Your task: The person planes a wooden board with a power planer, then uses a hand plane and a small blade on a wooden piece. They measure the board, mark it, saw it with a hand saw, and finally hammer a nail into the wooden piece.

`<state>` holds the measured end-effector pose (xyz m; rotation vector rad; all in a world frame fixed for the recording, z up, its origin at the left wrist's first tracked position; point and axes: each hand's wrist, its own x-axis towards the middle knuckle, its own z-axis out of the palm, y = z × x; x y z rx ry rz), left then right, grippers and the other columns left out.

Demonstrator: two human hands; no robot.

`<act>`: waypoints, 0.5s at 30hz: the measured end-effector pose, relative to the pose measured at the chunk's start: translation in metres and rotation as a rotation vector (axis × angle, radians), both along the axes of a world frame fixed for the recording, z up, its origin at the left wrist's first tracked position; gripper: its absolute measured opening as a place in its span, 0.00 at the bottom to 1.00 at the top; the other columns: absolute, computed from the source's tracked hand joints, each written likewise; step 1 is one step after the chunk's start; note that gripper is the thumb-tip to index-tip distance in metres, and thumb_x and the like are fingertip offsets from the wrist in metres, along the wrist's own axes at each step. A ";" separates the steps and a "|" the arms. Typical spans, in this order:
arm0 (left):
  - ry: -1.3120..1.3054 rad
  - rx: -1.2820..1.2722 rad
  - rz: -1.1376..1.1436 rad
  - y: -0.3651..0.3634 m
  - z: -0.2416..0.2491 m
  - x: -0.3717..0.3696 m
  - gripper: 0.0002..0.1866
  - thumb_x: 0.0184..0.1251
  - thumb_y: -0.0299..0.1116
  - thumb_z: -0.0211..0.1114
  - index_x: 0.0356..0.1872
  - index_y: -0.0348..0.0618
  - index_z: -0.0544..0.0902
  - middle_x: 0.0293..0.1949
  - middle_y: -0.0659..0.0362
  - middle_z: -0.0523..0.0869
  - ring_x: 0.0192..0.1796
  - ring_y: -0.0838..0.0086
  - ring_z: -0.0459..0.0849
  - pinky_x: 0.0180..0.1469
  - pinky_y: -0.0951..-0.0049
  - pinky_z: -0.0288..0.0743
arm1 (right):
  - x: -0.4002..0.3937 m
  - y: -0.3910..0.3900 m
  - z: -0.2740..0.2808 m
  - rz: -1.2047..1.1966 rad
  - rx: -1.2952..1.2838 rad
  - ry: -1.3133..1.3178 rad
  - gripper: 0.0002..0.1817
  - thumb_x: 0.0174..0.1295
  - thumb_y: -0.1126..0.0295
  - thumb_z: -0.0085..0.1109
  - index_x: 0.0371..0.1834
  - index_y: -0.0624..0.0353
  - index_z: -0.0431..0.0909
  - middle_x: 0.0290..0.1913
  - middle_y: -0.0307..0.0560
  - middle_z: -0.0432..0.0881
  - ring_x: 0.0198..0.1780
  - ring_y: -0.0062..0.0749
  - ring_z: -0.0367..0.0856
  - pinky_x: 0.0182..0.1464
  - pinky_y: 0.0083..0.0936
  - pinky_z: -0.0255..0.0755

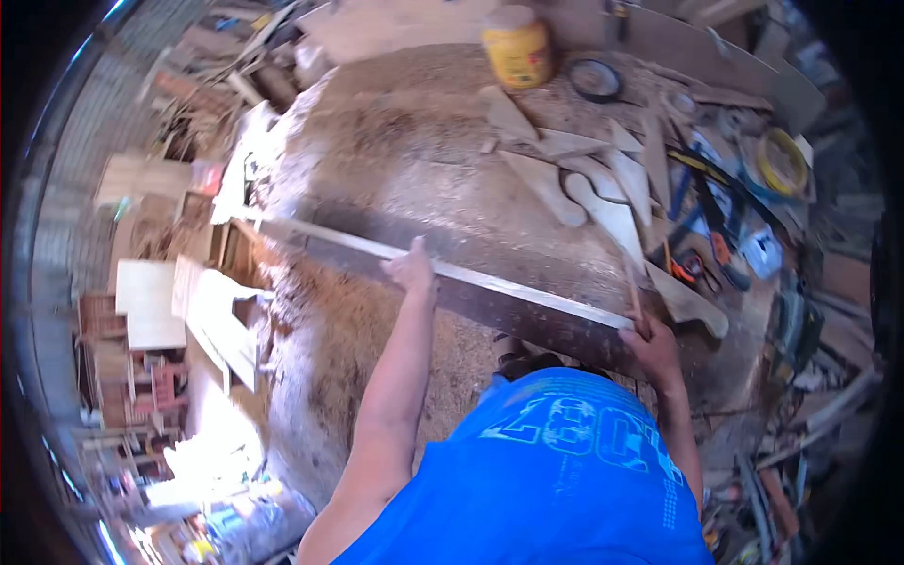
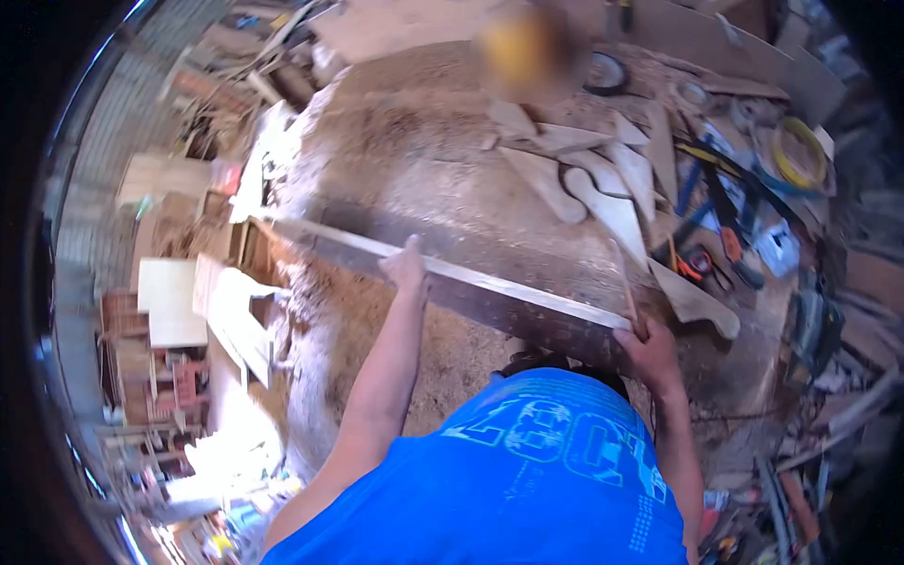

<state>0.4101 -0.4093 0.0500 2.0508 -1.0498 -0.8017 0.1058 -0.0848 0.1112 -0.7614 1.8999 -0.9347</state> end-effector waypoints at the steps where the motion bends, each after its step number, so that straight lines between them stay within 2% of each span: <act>1: -0.007 -0.054 -0.006 -0.017 -0.046 0.010 0.37 0.60 0.38 0.65 0.60 0.17 0.59 0.53 0.36 0.75 0.52 0.54 0.77 0.54 0.61 0.71 | 0.000 0.000 0.002 0.028 -0.020 0.104 0.26 0.57 0.59 0.70 0.56 0.63 0.81 0.44 0.55 0.89 0.46 0.39 0.87 0.51 0.33 0.76; 2: -0.013 -0.107 -0.020 -0.034 -0.099 0.022 0.28 0.58 0.35 0.64 0.53 0.26 0.66 0.43 0.43 0.79 0.36 0.60 0.84 0.35 0.61 0.80 | 0.000 0.000 0.002 0.047 -0.042 0.211 0.26 0.56 0.61 0.70 0.56 0.62 0.81 0.43 0.56 0.88 0.45 0.41 0.88 0.50 0.34 0.77; 3: -0.015 -0.115 0.003 -0.039 -0.110 0.024 0.28 0.58 0.35 0.64 0.53 0.26 0.66 0.43 0.43 0.79 0.36 0.60 0.84 0.35 0.61 0.80 | 0.001 0.000 0.000 0.064 -0.070 0.275 0.23 0.56 0.64 0.70 0.54 0.60 0.82 0.40 0.59 0.87 0.43 0.47 0.88 0.47 0.35 0.77; 5: 0.000 -0.114 0.033 -0.043 -0.124 0.025 0.28 0.57 0.31 0.57 0.56 0.24 0.62 0.41 0.43 0.78 0.33 0.61 0.82 0.32 0.61 0.78 | 0.001 -0.002 -0.002 0.094 -0.057 0.312 0.22 0.56 0.65 0.69 0.54 0.60 0.82 0.40 0.59 0.86 0.43 0.48 0.88 0.47 0.36 0.77; 6: -0.002 -0.116 0.048 -0.051 -0.147 0.031 0.28 0.57 0.31 0.57 0.56 0.24 0.62 0.41 0.43 0.78 0.33 0.61 0.82 0.32 0.61 0.78 | 0.001 -0.003 -0.003 0.103 -0.034 0.350 0.20 0.57 0.66 0.69 0.53 0.60 0.82 0.39 0.59 0.86 0.43 0.50 0.87 0.46 0.36 0.77; 8: -0.568 -0.531 0.104 -0.072 -0.192 0.040 0.25 0.58 0.31 0.57 0.53 0.24 0.62 0.38 0.43 0.78 0.26 0.64 0.80 0.22 0.62 0.74 | 0.005 -0.007 -0.008 0.116 -0.100 0.366 0.19 0.57 0.67 0.68 0.52 0.60 0.82 0.39 0.59 0.86 0.43 0.50 0.87 0.46 0.37 0.77; 9: -0.566 -0.526 0.106 -0.072 -0.178 0.038 0.25 0.58 0.31 0.57 0.53 0.24 0.62 0.38 0.43 0.78 0.26 0.64 0.80 0.22 0.62 0.74 | 0.008 -0.009 -0.009 0.118 -0.158 0.384 0.18 0.58 0.68 0.67 0.51 0.60 0.82 0.39 0.59 0.85 0.43 0.51 0.87 0.46 0.37 0.77; 11: -0.093 -0.293 0.105 -0.062 -0.122 0.034 0.21 0.59 0.32 0.56 0.48 0.24 0.66 0.38 0.44 0.78 0.29 0.62 0.81 0.25 0.62 0.76 | 0.017 -0.022 -0.004 0.150 -0.174 0.385 0.18 0.58 0.69 0.67 0.52 0.60 0.82 0.40 0.59 0.85 0.43 0.51 0.87 0.46 0.37 0.77; 13: -0.027 -0.156 0.001 -0.075 -0.107 0.050 0.19 0.59 0.32 0.56 0.45 0.23 0.70 0.38 0.43 0.79 0.31 0.61 0.81 0.28 0.61 0.77 | 0.029 -0.037 0.002 0.179 -0.192 0.327 0.17 0.59 0.69 0.66 0.52 0.61 0.82 0.41 0.59 0.85 0.44 0.50 0.86 0.47 0.37 0.77; 14: -0.162 -0.150 -0.029 -0.096 -0.132 0.066 0.20 0.59 0.34 0.56 0.45 0.23 0.71 0.37 0.45 0.81 0.31 0.61 0.82 0.29 0.59 0.77 | 0.035 -0.045 0.002 0.180 -0.187 0.272 0.17 0.60 0.68 0.65 0.52 0.61 0.81 0.42 0.59 0.85 0.45 0.50 0.86 0.48 0.36 0.76; 15: -0.270 0.073 -0.276 -0.092 -0.093 0.066 0.23 0.58 0.34 0.57 0.45 0.19 0.75 0.42 0.42 0.85 0.52 0.55 0.83 0.62 0.59 0.66 | 0.040 -0.052 0.000 0.188 -0.206 0.298 0.18 0.61 0.67 0.64 0.53 0.60 0.81 0.43 0.59 0.85 0.46 0.50 0.86 0.48 0.37 0.76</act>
